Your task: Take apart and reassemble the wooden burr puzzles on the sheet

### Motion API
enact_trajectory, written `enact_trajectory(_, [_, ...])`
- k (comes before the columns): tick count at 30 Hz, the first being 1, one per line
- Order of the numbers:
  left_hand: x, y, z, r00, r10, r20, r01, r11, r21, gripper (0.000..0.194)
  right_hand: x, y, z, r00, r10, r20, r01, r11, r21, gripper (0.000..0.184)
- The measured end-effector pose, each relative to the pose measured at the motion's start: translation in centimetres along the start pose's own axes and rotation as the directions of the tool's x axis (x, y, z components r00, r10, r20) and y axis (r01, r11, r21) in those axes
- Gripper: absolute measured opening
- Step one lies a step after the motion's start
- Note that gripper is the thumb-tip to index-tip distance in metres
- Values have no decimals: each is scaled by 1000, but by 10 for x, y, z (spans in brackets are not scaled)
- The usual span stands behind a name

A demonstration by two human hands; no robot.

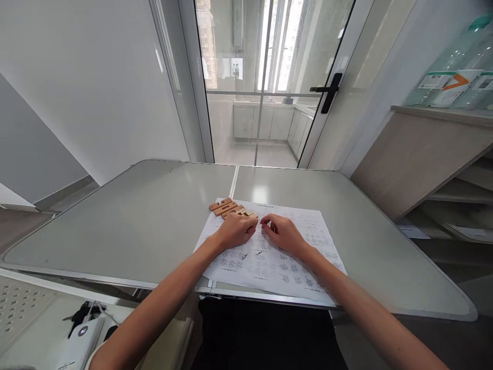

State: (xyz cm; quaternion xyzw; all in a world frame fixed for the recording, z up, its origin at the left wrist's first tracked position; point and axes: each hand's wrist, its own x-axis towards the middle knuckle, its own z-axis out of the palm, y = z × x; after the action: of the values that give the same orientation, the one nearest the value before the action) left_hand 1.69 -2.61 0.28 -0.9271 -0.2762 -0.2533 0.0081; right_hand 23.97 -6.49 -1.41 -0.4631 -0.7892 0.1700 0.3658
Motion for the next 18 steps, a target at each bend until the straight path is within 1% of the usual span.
enact_trajectory(18, [-1, -2, 3, 1000, 23, -17, -23, 1000, 7, 23, 0, -2, 0, 1000, 11, 3, -11, 1000, -16, 14])
